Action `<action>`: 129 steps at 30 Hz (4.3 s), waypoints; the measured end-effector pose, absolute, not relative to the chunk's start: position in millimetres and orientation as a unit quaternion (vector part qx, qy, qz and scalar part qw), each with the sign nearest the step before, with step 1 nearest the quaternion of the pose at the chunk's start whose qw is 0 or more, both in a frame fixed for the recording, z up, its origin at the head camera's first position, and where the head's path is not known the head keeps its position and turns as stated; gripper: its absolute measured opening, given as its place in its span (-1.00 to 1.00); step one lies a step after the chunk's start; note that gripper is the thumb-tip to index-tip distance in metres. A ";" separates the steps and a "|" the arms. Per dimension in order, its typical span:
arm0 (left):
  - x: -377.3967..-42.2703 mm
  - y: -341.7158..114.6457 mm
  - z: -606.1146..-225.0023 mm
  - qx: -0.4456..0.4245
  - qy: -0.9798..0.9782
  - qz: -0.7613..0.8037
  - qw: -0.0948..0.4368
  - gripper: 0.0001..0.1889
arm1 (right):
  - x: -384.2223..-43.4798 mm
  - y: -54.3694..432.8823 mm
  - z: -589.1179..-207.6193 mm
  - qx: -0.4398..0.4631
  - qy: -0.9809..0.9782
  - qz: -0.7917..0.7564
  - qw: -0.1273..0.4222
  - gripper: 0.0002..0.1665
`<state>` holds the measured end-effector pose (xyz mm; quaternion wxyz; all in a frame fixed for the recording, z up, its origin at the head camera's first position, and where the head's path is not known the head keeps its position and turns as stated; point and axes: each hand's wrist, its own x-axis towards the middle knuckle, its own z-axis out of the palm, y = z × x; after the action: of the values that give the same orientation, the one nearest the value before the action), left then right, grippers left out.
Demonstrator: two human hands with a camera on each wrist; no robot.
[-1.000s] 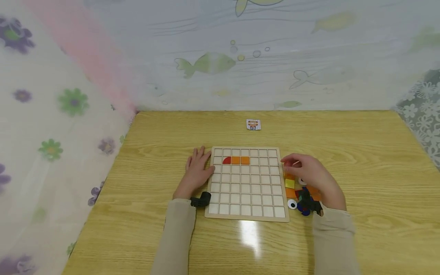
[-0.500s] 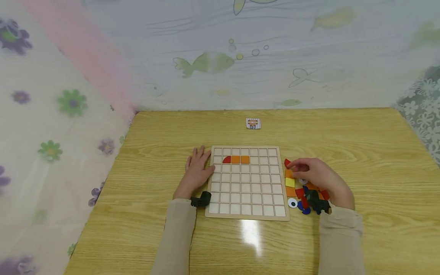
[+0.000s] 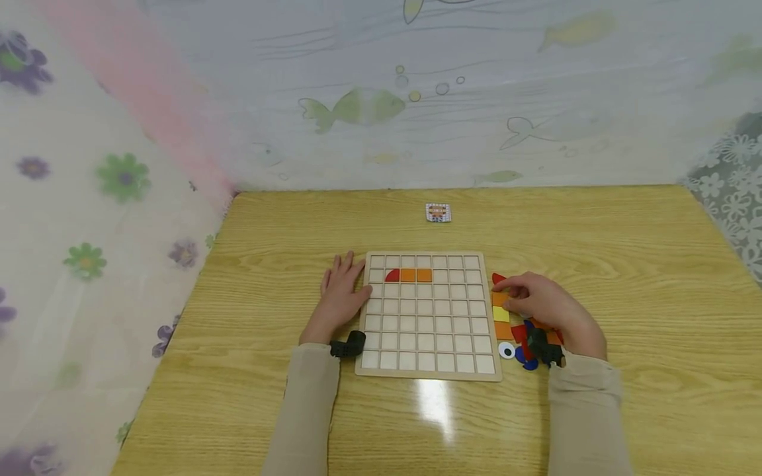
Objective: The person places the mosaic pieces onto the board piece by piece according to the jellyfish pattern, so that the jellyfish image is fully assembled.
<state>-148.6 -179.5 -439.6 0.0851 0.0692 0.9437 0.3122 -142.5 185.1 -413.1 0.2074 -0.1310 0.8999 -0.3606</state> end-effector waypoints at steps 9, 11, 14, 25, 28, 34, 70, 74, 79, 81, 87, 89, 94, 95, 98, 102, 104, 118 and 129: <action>-143.2 -184.7 -437.6 0.067 0.949 0.296 0.086 -0.40 | -141.1 172.2 -421.4 -0.126 0.899 -0.360 0.214 -0.72; -143.9 -183.7 -437.2 0.072 0.947 0.302 0.084 -0.40 | -141.5 172.4 -420.6 -0.124 0.905 -0.350 0.206 -0.73; -145.0 -182.1 -437.2 0.073 0.945 0.308 0.085 -0.40 | -142.7 172.6 -419.2 -0.124 0.910 -0.341 0.199 -0.74; -146.8 -180.2 -438.4 0.073 0.944 0.309 0.084 -0.41 | -142.1 171.0 -412.9 -0.131 0.911 -0.338 0.197 -0.75; -146.5 -180.2 -437.9 0.072 0.944 0.312 0.083 -0.41 | -141.7 170.5 -410.5 -0.125 0.910 -0.339 0.204 -0.73; -146.7 -180.0 -437.9 0.073 0.942 0.316 0.081 -0.40 | -142.1 169.7 -409.6 -0.116 0.907 -0.346 0.210 -0.76; -147.8 -177.8 -438.4 0.067 0.942 0.318 0.083 -0.40 | -163.4 126.1 -418.1 -0.102 0.892 -0.418 0.140 -0.76; -147.5 -177.8 -437.4 0.069 0.941 0.321 0.081 -0.41 | -168.2 118.6 -418.8 -0.096 0.881 -0.437 0.157 -0.76; -145.8 -179.4 -436.2 0.065 0.942 0.318 0.083 -0.40 | -172.6 109.6 -420.2 -0.102 0.875 -0.442 0.167 -0.74; -145.4 -179.6 -437.1 0.065 0.943 0.316 0.084 -0.40 | -172.9 106.9 -421.5 -0.102 0.880 -0.433 0.163 -0.75; -145.2 -179.7 -438.8 0.068 0.944 0.315 0.077 -0.41 | -171.6 100.2 -420.7 -0.102 0.903 -0.397 0.130 -0.76; -145.1 -179.9 -438.5 0.068 0.943 0.317 0.074 -0.41 | -171.5 97.5 -420.4 -0.101 0.908 -0.391 0.116 -0.77; -144.6 -180.5 -437.6 0.066 0.942 0.320 0.073 -0.41 | -172.7 89.7 -421.7 -0.108 0.915 -0.378 0.089 -0.79; -144.7 -180.6 -438.1 0.066 0.943 0.319 0.073 -0.41 | -172.8 88.5 -422.0 -0.109 0.916 -0.377 0.088 -0.80; -145.1 -180.8 -439.9 0.066 0.944 0.315 0.073 -0.41 | -172.6 86.3 -422.5 -0.111 0.917 -0.372 0.088 -0.81; -146.0 -180.3 -441.6 0.065 0.945 0.311 0.073 -0.41 | -172.1 85.9 -422.7 -0.109 0.920 -0.366 0.087 -0.81; -146.2 -179.9 -441.3 0.065 0.944 0.314 0.073 -0.40 | -172.2 86.2 -423.0 -0.108 0.922 -0.362 0.086 -0.81; -146.8 -177.9 -439.2 0.072 0.940 0.326 0.066 -0.41 | -172.7 93.7 -422.7 -0.094 0.910 -0.391 0.096 -0.74; -147.0 -175.6 -436.1 0.075 0.938 0.331 0.063 -0.42 | -172.3 124.6 -414.0 -0.074 0.896 -0.423 0.111 -0.63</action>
<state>-147.0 -175.6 -436.1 0.0630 0.0746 0.9384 0.3314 -172.3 124.6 -414.0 0.1109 -0.0739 0.8963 -0.4230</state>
